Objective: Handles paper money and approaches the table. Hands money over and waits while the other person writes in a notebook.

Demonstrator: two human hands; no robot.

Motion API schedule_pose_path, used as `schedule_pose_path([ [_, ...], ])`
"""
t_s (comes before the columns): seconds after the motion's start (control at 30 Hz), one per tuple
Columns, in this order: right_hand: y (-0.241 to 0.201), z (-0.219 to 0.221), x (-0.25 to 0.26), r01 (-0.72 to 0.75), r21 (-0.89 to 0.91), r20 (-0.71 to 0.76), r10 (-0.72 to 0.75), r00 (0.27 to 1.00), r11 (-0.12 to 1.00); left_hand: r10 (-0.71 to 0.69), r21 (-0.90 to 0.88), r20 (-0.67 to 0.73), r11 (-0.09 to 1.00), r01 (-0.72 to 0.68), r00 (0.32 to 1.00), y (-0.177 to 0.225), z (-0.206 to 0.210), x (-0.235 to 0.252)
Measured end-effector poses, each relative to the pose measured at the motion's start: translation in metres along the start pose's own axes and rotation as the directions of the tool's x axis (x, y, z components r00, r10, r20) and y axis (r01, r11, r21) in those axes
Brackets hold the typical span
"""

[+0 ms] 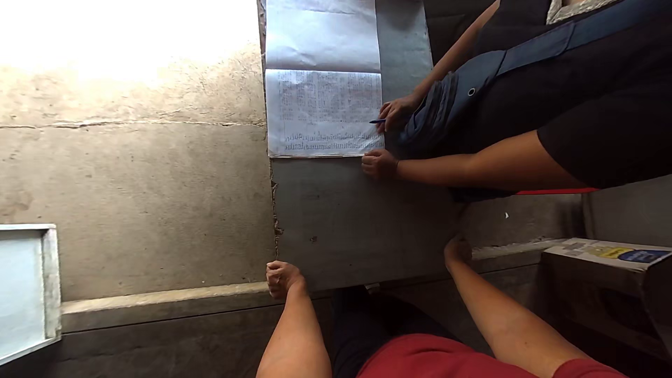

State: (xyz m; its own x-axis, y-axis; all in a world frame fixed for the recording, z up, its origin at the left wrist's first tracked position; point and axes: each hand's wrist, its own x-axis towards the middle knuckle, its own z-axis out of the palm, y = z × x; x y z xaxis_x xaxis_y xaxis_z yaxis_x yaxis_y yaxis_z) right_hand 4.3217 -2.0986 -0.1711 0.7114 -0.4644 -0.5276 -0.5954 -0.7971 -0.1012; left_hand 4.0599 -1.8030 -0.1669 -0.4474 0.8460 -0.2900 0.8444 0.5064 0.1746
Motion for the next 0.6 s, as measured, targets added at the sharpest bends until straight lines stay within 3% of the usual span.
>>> schedule_pose_path([
  [0.6,0.0019,0.0012,0.0017,0.031,-0.016,0.017,-0.031,0.999,0.999,0.001,-0.004,0.009,1.0,-0.001,1.0,-0.0005,-0.0003,0.0007],
])
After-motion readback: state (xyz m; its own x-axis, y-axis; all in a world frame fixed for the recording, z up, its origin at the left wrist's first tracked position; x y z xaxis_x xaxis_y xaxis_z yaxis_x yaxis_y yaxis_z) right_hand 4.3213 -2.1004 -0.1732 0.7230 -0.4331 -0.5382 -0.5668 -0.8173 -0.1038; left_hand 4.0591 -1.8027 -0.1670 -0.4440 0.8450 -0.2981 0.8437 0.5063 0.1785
